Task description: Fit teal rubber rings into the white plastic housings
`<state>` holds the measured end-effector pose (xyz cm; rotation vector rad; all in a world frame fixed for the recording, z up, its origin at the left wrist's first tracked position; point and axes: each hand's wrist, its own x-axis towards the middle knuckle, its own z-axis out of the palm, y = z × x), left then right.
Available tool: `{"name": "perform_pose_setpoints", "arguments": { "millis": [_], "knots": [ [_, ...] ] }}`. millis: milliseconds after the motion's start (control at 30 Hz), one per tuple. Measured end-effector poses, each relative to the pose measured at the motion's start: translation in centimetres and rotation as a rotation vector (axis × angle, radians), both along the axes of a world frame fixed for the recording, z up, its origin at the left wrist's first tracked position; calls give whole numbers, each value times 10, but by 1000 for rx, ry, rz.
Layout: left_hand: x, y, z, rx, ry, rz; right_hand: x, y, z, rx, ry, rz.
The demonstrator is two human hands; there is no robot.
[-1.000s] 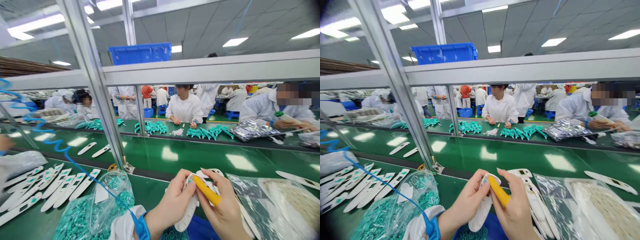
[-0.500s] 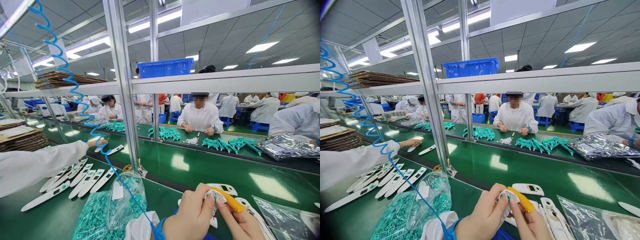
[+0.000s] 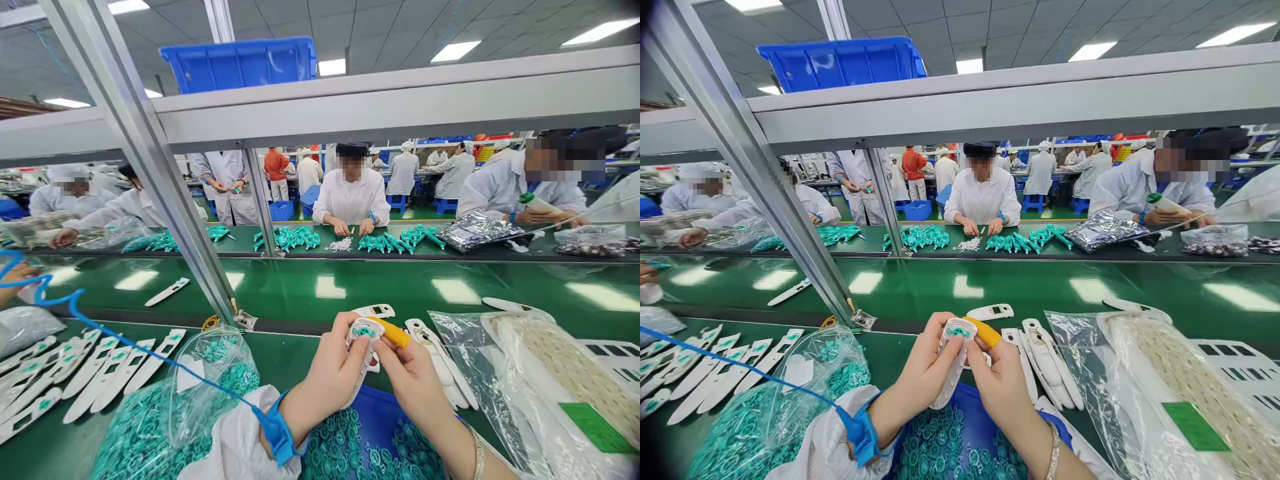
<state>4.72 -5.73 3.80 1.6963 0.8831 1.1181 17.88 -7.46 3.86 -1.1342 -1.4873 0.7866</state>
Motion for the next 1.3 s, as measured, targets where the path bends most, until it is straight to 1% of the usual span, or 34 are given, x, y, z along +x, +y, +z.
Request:
{"name": "perform_pose_setpoints", "arguments": {
  "millis": [167,300,367,400,433,467,500,533,600,667,733,800,867,933,967,1033,1100,1167,1233,1300],
  "knots": [
    [1,0,-2,32,56,9,0,2,1,28,-52,-45],
    [1,-5,-4,41,76,6,-1,4,2,21,-49,-29],
    [-4,2,-5,66,120,17,2,4,1,7,-22,-16],
    [-8,12,-5,80,164,65,3,3,1,9,-6,-21],
    [-14,26,-6,92,224,148,5,0,1,18,3,-34],
    [-20,44,-6,101,289,254,7,-3,1,26,-3,-46],
    [-26,66,-8,107,394,397,8,-7,0,28,-29,-45],
    [-32,90,-10,95,452,484,8,-13,-1,18,-79,-19],
    [-44,136,-18,53,543,559,6,-23,-4,-9,-250,102],
    [-53,170,-30,-14,651,580,0,-31,-11,-17,-494,254],
    [-63,188,-44,-70,754,595,-6,-33,-20,-8,-752,345],
    [-73,194,-55,-92,840,616,-10,-32,-29,2,-947,378],
    [-79,194,-60,-65,907,624,-12,-28,-36,12,-1053,398],
    [-78,193,-61,13,957,577,-12,-26,-41,10,-1107,444],
    [-73,192,-62,63,977,520,-12,-24,-43,-1,-1119,471],
    [-56,189,-68,162,1003,334,-11,-22,-47,-37,-1117,513],
    [-34,182,-81,233,1006,100,-12,-19,-51,-79,-1094,525],
    [-15,171,-95,272,983,-77,-12,-17,-56,-109,-1089,527],
    [-4,160,-106,293,948,-157,-14,-16,-58,-118,-1102,529],
    [-1,155,-111,301,908,-151,-15,-17,-58,-102,-1126,540]
  ]
}}
